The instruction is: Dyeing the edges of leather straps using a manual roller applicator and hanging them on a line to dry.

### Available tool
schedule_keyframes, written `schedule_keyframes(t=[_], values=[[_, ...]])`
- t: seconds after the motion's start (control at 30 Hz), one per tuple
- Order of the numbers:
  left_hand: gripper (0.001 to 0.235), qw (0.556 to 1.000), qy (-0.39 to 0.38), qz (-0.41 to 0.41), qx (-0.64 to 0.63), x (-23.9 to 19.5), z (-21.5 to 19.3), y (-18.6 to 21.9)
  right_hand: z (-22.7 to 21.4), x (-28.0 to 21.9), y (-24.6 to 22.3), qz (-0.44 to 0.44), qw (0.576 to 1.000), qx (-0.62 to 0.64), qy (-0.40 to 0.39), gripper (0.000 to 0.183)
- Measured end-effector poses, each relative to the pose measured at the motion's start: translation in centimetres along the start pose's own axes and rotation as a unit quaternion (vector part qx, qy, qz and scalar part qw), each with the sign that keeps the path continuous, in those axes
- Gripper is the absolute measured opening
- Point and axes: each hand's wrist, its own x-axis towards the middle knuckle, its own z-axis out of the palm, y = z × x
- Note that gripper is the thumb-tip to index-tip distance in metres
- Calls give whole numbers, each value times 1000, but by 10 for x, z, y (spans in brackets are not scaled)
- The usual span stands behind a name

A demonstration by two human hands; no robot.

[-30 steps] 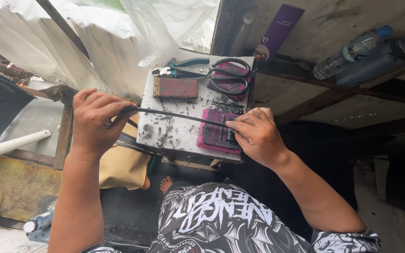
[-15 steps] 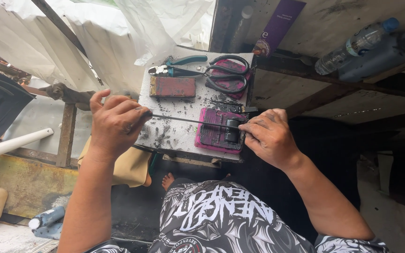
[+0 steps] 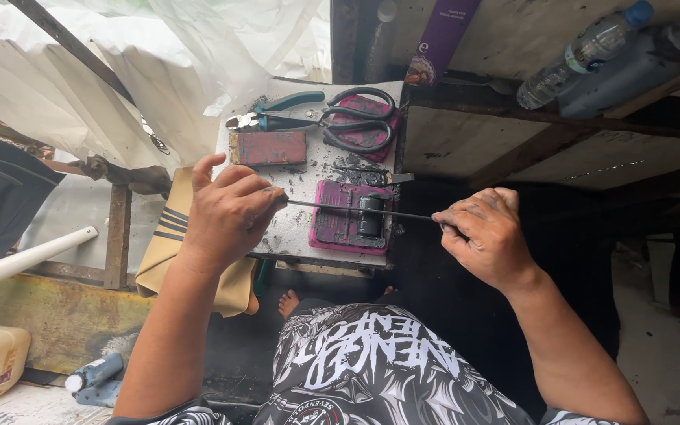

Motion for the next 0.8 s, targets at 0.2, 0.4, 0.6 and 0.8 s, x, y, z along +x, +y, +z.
schedule_keyframes(t=[0.2,0.4,0.6,0.8], values=[[5,1000,-7,18,-10,14,8,17,-13,-16,13,11,1000,-15,-1,14],[7,999,-9,28,-17,27,13,33,-26,-29,20,33,999,-23,0,15],[10,999,-13,45,-24,42,17,51,-44,-44,26,47,998,-42,-11,16],[11,993,-13,112,-43,55,26,60,-58,-62,31,81,992,-96,-17,20]])
